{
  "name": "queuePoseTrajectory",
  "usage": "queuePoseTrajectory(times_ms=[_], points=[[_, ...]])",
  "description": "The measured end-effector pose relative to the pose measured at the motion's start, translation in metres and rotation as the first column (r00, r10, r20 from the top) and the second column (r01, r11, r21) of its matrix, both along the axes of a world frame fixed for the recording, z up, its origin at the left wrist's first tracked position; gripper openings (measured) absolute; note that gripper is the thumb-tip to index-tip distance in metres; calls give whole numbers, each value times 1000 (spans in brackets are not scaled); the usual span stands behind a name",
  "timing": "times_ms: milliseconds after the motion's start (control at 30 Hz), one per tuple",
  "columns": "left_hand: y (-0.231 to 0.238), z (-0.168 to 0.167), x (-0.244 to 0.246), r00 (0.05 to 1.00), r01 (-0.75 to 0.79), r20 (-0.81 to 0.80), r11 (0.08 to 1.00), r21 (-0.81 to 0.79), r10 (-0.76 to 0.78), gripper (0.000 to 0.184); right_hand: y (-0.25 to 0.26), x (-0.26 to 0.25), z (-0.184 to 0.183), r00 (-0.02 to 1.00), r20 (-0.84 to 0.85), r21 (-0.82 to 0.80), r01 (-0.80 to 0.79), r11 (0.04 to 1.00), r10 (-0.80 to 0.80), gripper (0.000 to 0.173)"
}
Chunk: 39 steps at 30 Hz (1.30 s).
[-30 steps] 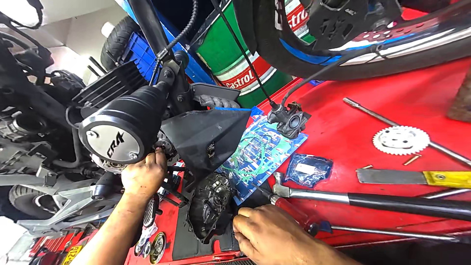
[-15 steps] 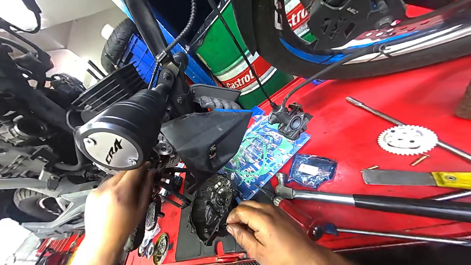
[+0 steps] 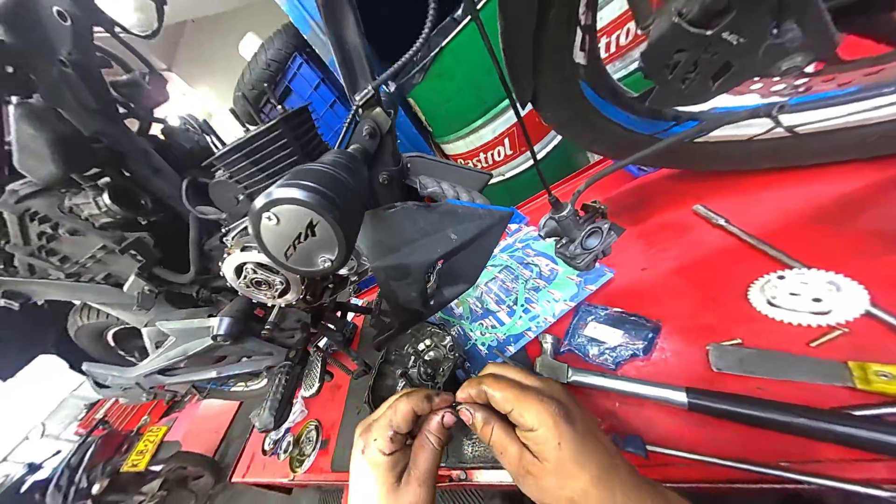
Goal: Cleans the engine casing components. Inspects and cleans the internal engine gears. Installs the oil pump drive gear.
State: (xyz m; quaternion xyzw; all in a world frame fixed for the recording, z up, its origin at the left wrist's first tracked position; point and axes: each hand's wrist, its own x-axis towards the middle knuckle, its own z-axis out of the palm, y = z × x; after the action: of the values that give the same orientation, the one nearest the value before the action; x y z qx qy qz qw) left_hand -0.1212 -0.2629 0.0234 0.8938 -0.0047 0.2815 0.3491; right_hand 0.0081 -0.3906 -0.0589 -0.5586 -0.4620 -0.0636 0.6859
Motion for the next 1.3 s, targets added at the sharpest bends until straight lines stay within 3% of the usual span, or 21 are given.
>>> queuePoseTrajectory(times_ms=[133,200,267,333,500,633,967,1167,1300], points=[[4,-11,11,999,39,30,994,-104,-36,15,0,3,-1,999,-47,-19,15,1000,-16,21],[12,-11,20,995,36,98,999,-32,-32,17,0,5,1,997,-79,-39,8,999,-11,23],[26,-6,34,962,-133,253,984,115,100,16,1,5,0,996,-94,-77,-2,997,-6,26],[45,0,52,891,-312,385,941,131,242,16,4,3,-5,997,-80,-136,4,991,-15,27],[79,15,98,764,-454,356,840,-296,538,11,5,1,-13,994,109,-283,56,958,-26,26],[107,31,122,652,-516,386,755,-405,653,10,5,2,-14,970,242,-348,108,931,-22,26],[123,51,140,611,-649,361,707,-282,705,14,5,1,-13,955,295,-417,125,900,4,25],[127,50,138,634,-655,341,717,-240,694,15,5,2,-13,953,304,-436,133,890,6,26],[123,52,139,558,-755,338,632,-171,758,15,7,2,-16,949,316,-420,134,897,6,25]])
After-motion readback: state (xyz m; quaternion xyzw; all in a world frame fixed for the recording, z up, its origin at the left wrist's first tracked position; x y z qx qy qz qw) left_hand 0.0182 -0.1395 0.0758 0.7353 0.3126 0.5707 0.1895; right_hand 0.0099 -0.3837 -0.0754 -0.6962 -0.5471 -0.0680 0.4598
